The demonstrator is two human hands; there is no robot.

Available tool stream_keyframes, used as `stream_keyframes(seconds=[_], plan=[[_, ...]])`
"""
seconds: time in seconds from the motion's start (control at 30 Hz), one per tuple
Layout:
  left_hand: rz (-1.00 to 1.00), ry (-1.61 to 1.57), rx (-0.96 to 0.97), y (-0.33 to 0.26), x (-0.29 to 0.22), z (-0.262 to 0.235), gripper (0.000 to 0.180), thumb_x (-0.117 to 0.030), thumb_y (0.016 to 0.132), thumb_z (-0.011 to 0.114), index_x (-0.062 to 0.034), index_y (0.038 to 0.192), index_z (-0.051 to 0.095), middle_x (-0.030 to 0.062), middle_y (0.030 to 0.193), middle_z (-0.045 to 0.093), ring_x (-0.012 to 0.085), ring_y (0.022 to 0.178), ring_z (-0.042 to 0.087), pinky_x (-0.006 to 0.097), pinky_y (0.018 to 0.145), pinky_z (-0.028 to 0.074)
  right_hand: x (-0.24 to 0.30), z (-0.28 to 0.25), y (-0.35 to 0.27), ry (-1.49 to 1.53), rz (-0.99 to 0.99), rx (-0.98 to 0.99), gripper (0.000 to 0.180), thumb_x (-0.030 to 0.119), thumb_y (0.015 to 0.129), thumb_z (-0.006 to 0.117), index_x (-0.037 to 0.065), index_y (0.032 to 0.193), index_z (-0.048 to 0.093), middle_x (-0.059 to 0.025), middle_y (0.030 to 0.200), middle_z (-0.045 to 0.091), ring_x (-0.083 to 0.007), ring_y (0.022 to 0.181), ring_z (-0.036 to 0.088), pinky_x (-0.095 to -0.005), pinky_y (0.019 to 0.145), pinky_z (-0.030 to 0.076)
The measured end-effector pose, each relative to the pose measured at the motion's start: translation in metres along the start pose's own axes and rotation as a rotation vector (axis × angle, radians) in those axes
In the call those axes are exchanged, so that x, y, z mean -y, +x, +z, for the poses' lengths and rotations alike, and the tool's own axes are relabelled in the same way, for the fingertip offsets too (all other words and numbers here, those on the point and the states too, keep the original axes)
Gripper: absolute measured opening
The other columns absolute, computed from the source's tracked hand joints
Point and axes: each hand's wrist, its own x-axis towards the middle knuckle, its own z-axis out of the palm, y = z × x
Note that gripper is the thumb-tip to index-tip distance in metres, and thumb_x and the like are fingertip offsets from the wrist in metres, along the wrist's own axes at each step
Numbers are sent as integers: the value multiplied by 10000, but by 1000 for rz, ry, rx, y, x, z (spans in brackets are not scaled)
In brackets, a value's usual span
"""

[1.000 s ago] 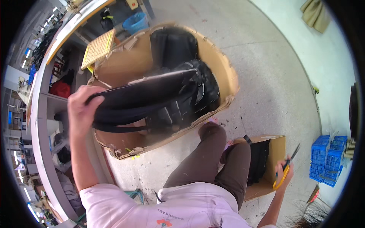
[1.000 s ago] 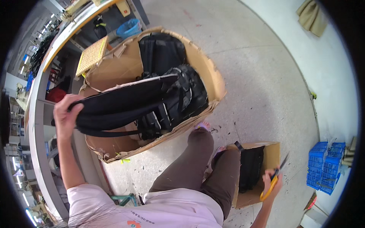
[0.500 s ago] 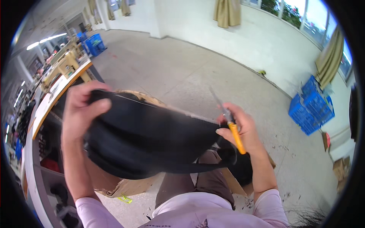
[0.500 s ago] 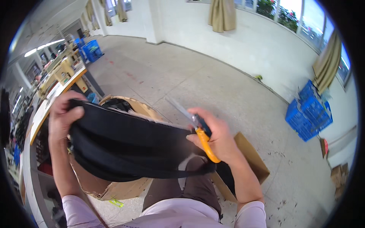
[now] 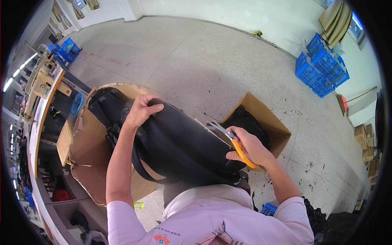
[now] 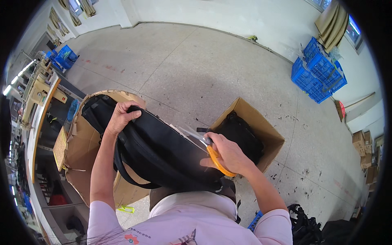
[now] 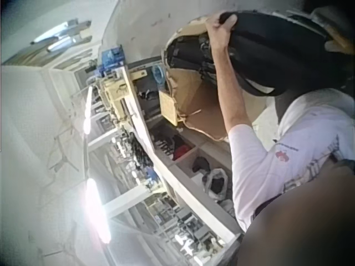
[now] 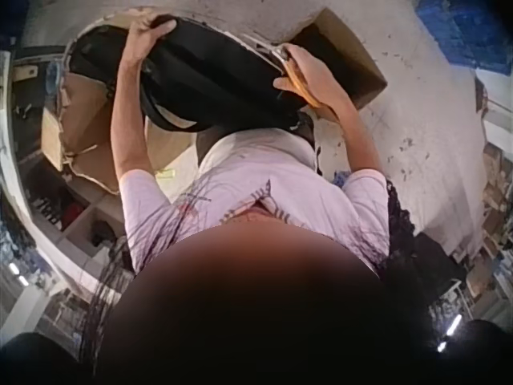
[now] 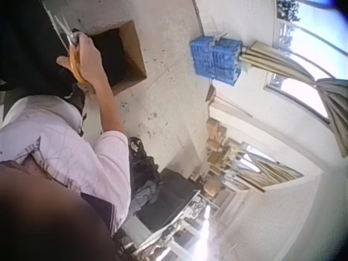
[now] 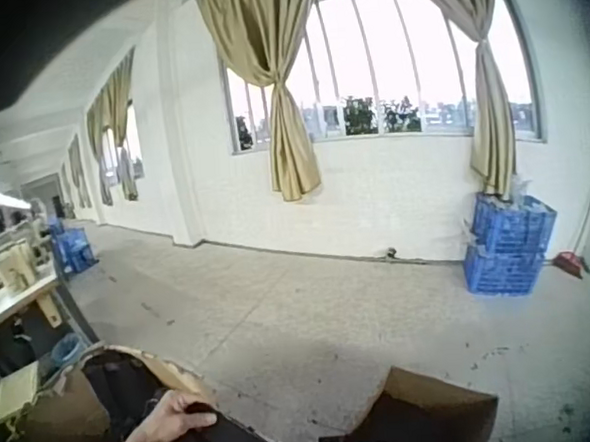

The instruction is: Using scissors to trim excess material or threads from a series of backpacks in a factory setting.

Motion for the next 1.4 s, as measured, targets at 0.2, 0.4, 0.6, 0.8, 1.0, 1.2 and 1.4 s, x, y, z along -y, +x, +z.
stream_keyframes(seconds=[0.2,0.4,0.6,0.8,1.0,1.2,1.4], plan=[[38,-26,-29,-9,-4,1,95,-29,737,673,-27,823,634,-47,700,579,47,667,500,201,645,412,12,-6,10,-212,85,135,749,482,657,720,61,1200,422,-144,938,502,-303,839,520,-369,739,430],[25,-22,-89,-20,-1,-9,100,-38,739,678,-24,825,629,-47,706,579,44,691,501,198,661,413,17,6,24,-235,29,154,717,503,681,687,44,1172,438,-161,965,520,-329,884,535,-381,760,435],[53,-60,-150,-31,9,-16,111,-37,734,685,-24,832,635,-38,743,599,47,701,514,200,669,421,12,19,35,-201,-71,137,616,448,709,684,11,1091,476,-168,860,561,-342,759,565,-369,676,459],[42,-87,-183,-44,14,-25,118,-42,721,697,-26,821,636,-27,747,599,58,700,522,209,669,423,17,23,45,-185,-110,168,594,434,694,702,9,1054,495,-172,803,566,-344,692,566,-356,618,462],[63,-105,-226,-58,16,-31,124,-53,708,707,-18,803,635,-18,730,590,66,688,521,210,656,420,33,21,64,-249,-102,219,655,516,713,647,28,1109,461,-174,917,545,-335,854,547,-391,749,434],[101,-114,-229,-59,12,-28,127,-57,704,708,-10,794,631,-4,723,591,75,683,524,208,652,418,34,25,82,-231,-178,257,634,520,731,631,26,1089,460,-165,875,539,-336,796,546,-387,729,439],[95,-156,-230,-64,14,-30,113,-39,708,694,-12,796,629,1,730,589,81,688,529,212,654,420,31,35,83,-200,-272,195,549,436,713,690,16,1001,485,-150,749,549,-323,626,547,-349,575,451]])
